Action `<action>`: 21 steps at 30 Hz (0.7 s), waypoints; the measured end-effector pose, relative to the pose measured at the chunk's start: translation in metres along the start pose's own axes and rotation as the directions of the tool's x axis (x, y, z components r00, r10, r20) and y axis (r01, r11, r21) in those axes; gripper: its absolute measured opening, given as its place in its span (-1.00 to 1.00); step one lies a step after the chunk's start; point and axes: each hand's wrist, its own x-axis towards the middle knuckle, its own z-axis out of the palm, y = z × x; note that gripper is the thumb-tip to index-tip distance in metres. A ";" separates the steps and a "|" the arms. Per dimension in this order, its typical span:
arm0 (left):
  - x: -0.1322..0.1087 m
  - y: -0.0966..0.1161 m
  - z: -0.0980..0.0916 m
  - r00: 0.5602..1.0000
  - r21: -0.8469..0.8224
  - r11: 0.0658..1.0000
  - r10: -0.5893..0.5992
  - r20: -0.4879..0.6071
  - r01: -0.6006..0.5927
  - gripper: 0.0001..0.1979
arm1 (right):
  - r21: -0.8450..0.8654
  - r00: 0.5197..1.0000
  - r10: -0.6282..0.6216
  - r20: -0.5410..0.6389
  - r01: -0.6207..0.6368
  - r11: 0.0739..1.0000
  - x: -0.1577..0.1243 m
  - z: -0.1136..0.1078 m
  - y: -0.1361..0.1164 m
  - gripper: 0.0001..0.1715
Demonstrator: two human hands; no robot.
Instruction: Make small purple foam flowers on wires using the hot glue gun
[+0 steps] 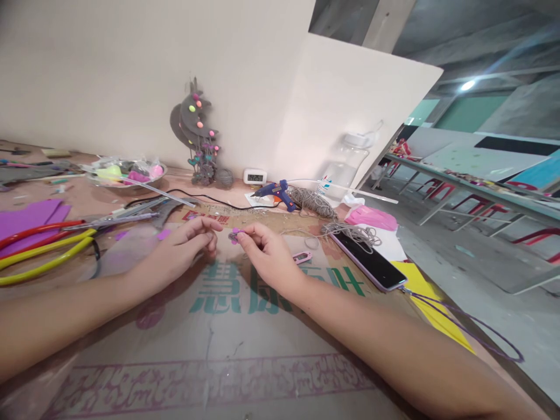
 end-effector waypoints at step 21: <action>-0.004 0.015 0.000 0.997 0.179 0.982 -0.070 0.020 0.065 -0.75 | -0.027 1.000 -0.013 0.014 0.014 1.000 -0.001 0.000 -0.002 -0.76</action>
